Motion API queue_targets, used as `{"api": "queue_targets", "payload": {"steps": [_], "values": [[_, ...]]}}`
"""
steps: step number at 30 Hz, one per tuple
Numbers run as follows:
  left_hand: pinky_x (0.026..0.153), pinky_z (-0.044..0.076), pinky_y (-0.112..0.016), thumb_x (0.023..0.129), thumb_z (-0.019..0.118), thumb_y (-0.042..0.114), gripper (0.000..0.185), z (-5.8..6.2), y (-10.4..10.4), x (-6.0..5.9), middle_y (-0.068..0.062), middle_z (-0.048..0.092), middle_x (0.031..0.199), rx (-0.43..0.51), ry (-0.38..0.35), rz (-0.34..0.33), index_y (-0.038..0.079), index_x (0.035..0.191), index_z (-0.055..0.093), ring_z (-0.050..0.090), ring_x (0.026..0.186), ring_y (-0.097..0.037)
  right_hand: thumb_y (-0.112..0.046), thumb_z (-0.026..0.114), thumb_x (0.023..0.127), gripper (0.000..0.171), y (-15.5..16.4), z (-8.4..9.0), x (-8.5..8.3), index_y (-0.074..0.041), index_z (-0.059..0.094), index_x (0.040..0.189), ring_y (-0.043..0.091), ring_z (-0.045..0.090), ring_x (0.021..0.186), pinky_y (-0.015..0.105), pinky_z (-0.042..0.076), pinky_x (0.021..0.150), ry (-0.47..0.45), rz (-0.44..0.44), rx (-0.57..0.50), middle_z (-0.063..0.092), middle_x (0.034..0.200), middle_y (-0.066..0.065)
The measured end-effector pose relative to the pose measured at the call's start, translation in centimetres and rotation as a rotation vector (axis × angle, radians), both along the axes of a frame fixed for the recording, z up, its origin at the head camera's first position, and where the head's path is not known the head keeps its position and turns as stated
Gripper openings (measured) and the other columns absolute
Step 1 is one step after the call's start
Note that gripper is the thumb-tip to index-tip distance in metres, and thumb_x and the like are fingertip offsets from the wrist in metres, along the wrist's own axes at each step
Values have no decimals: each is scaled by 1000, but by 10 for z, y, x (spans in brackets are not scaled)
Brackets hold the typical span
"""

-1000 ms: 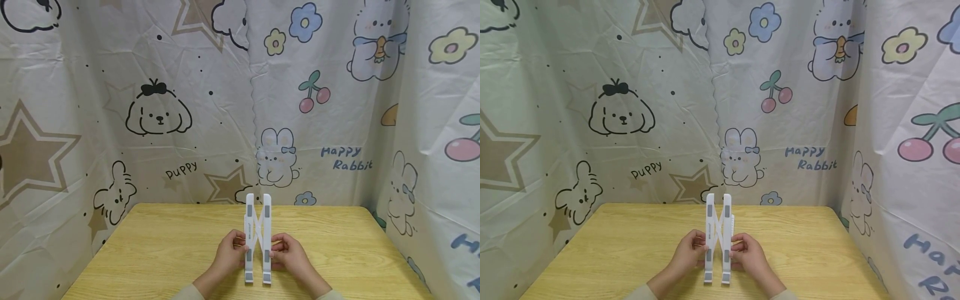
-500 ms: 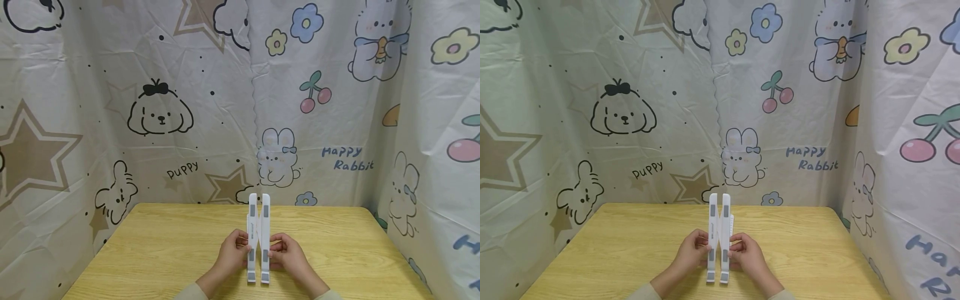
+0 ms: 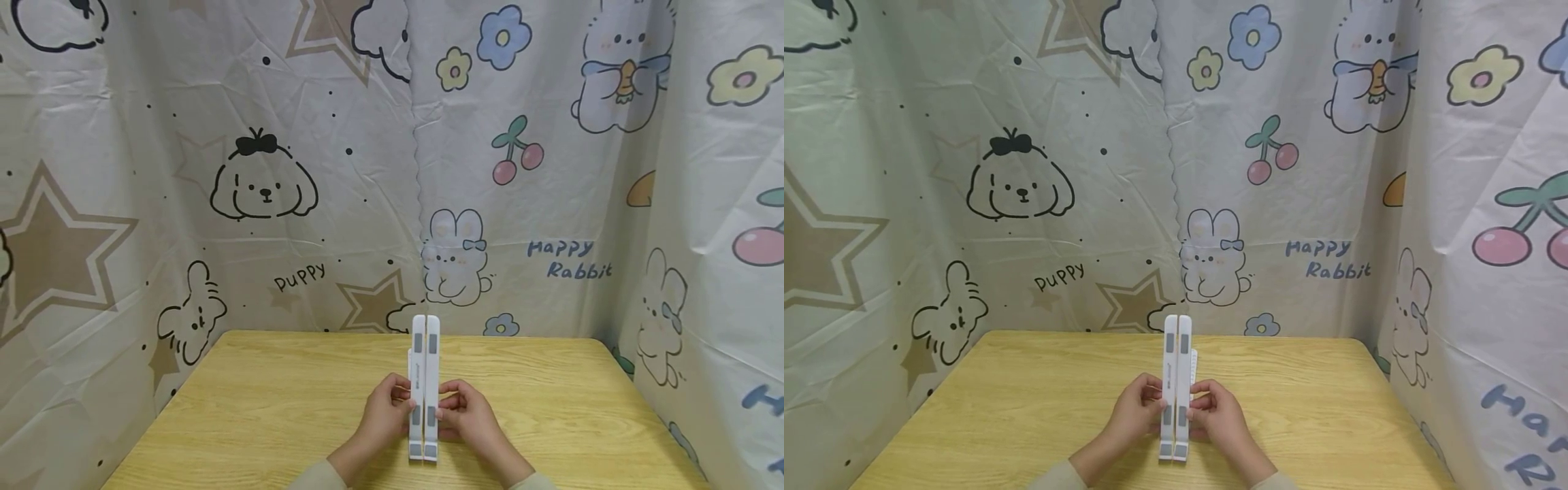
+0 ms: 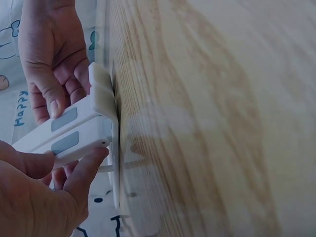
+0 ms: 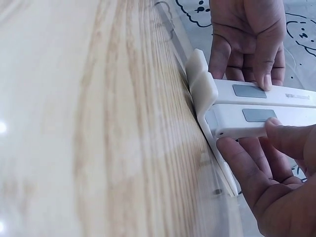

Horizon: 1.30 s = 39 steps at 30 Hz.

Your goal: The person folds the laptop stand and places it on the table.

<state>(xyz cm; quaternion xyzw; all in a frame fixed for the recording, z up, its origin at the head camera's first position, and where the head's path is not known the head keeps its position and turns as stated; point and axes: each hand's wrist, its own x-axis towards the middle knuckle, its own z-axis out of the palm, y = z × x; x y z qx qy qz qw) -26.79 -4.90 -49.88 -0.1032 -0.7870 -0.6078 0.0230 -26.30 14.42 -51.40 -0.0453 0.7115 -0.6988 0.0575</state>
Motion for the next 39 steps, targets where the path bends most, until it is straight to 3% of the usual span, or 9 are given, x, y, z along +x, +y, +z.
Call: {"api": "queue_targets", "payload": {"steps": [16, 20, 23, 26, 29, 33, 37, 39], "values": [[63, 55, -22, 90, 67, -10, 20, -2, 0, -1, -10, 63, 98, -59, 41, -3, 3, 104, 61, 60, 83, -16, 8, 71, 90, 40, -3, 1, -1, 3, 53, 125, 21, 65, 83, 50, 64, 72, -7, 28, -10, 59, 97, 13], [65, 55, -22, 89, 71, -6, 26, -6, -7, 2, -8, 65, 99, -73, 25, -41, 3, 113, 63, 62, 86, -17, 3, 77, 87, 38, 3, 4, -4, 1, 59, 121, 20, 65, 79, 39, 63, 67, 55, 55, 122, 65, 95, 13], [72, 59, -26, 85, 76, -7, 46, -9, -11, 7, -9, 68, 102, -81, -33, -133, -1, 128, 62, 66, 91, -20, -3, 81, 86, 38, 16, 10, -10, -1, 63, 119, 19, 66, 79, 31, 60, 65, 145, 88, 286, 69, 97, 13], [82, 62, -35, 77, 80, -12, 70, -11, -13, 14, -11, 69, 110, -94, -84, -220, -5, 141, 54, 68, 97, -25, -8, 81, 87, 42, 31, 26, -22, -2, 63, 125, 20, 68, 85, 29, 59, 71, 232, 117, 408, 71, 105, 13], [88, 60, -40, 69, 82, -16, 85, -11, -13, 18, -10, 70, 114, -123, -93, -244, -7, 147, 48, 68, 100, -25, -12, 80, 89, 49, 40, 49, -37, -5, 60, 134, 25, 69, 99, 32, 61, 81, 301, 125, 474, 69, 118, 16], [93, 58, -39, 65, 85, -14, 94, -8, -13, 21, -8, 69, 117, -248, -57, -253, -6, 150, 44, 66, 103, -21, -15, 76, 94, 51, 45, 82, -58, -10, 57, 141, 32, 66, 115, 39, 61, 90, 355, 148, 506, 64, 133, 16], [100, 56, -36, 64, 90, -6, 98, -5, -11, 24, -9, 70, 123, -417, 20, -270, -1, 151, 43, 68, 111, -23, -12, 70, 98, 44, 47, 109, -78, -12, 59, 140, 34, 65, 118, 43, 60, 92, 423, 182, 540, 63, 137, 15], [103, 54, -37, 64, 91, -5, 99, -5, -9, 25, -11, 70, 126, -447, 45, -266, 0, 151, 43, 68, 115, -25, -10, 68, 99, 42, 46, 118, -86, -14, 59, 140, 35, 64, 121, 45, 59, 95, 447, 216, 552, 62, 140, 14]]}}
